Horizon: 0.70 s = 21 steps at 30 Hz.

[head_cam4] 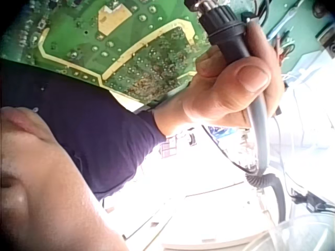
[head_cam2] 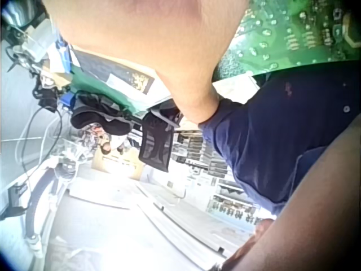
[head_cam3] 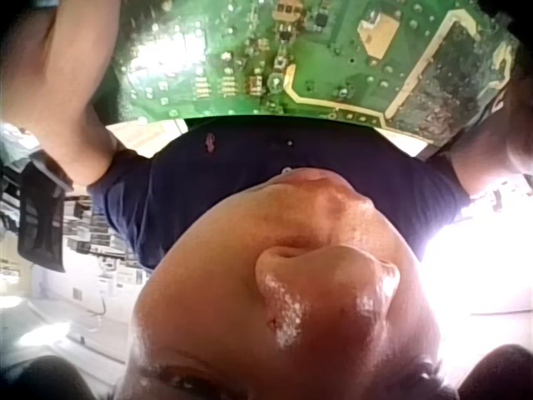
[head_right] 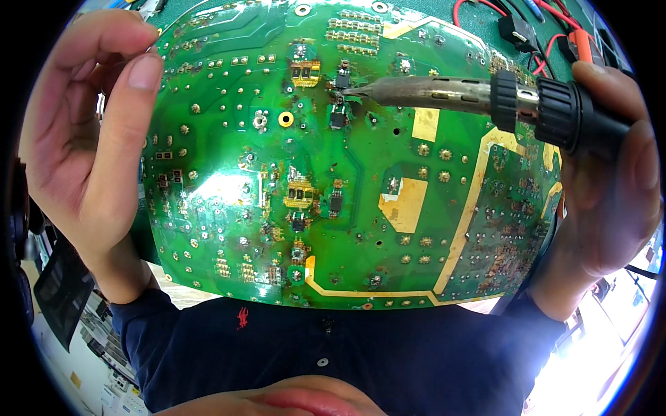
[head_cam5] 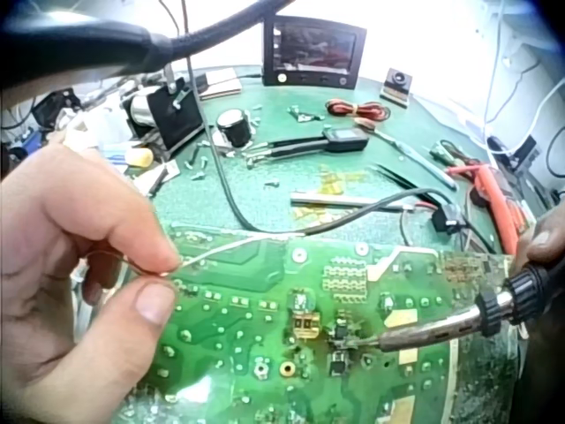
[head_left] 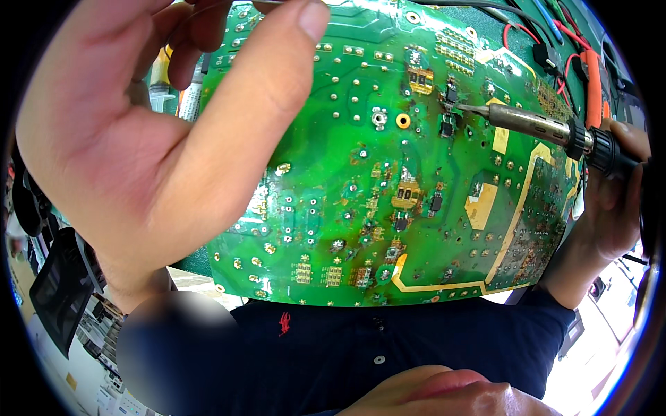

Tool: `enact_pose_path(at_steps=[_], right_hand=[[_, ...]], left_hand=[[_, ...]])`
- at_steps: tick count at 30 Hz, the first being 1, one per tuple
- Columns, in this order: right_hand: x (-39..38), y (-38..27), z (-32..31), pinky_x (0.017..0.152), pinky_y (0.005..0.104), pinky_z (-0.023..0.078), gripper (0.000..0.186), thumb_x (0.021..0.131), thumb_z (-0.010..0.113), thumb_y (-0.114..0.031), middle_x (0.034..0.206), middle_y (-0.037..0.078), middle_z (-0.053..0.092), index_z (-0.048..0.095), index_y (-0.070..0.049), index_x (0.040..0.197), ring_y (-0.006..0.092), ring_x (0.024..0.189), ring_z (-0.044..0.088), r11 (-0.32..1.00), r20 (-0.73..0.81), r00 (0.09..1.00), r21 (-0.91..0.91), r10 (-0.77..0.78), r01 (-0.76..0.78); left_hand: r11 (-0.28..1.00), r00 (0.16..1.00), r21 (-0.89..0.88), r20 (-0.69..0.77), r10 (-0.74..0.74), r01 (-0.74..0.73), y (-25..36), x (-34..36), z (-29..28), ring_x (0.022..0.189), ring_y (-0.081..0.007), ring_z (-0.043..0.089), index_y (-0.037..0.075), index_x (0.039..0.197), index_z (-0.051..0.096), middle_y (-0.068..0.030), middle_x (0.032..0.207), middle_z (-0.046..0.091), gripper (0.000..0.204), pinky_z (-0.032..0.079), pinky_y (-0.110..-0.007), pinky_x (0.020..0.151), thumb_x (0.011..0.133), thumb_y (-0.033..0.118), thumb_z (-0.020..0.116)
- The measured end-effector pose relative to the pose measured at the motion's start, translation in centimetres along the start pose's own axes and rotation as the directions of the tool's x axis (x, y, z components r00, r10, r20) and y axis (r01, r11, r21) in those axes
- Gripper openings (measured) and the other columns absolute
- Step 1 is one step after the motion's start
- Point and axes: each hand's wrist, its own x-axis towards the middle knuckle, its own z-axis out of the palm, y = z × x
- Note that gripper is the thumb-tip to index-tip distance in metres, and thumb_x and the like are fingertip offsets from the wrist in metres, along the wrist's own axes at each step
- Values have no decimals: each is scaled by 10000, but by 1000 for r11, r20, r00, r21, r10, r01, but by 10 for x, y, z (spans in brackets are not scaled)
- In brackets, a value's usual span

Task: The person uses a soldering iron and solder wire to solder components onto a large green circuit board.

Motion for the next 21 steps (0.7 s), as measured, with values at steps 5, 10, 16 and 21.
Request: enact_pose_path(at_steps=[5,10,16,21], right_hand=[[-1,-2,-2,513,140,310,381,849,357,-224,538,-27,344,445,118,992,9,447,314,998,-20,998,-17,54,-54],[-3,-4,1,514,128,317,391,845,371,-226,576,-7,384,438,130,991,-4,452,324,998,-44,997,-3,69,-69],[-4,-6,0,493,123,308,400,842,377,-235,597,11,413,438,134,985,-8,439,324,998,-19,998,-15,63,-63],[-3,-6,1,486,126,307,392,844,371,-229,573,6,415,437,130,989,-7,430,324,997,-16,997,-15,69,-70]], left_hand=[[1000,999,2,20,25,-25,-1,1,-1,730,-107,493,-58,884,500,-88,850,527,158,368,-185,677,728,-35,510],[1000,999,-10,15,30,-30,-1,1,-1,723,-109,493,-59,886,499,-90,850,527,159,367,-187,675,728,-34,506],[999,999,-2,15,41,-41,-1,1,-2,721,-110,492,-59,886,499,-90,850,527,163,367,-190,677,725,-33,507],[999,999,0,8,47,-47,-2,1,-2,725,-111,493,-60,886,498,-91,848,526,164,369,-191,679,724,-34,509]])
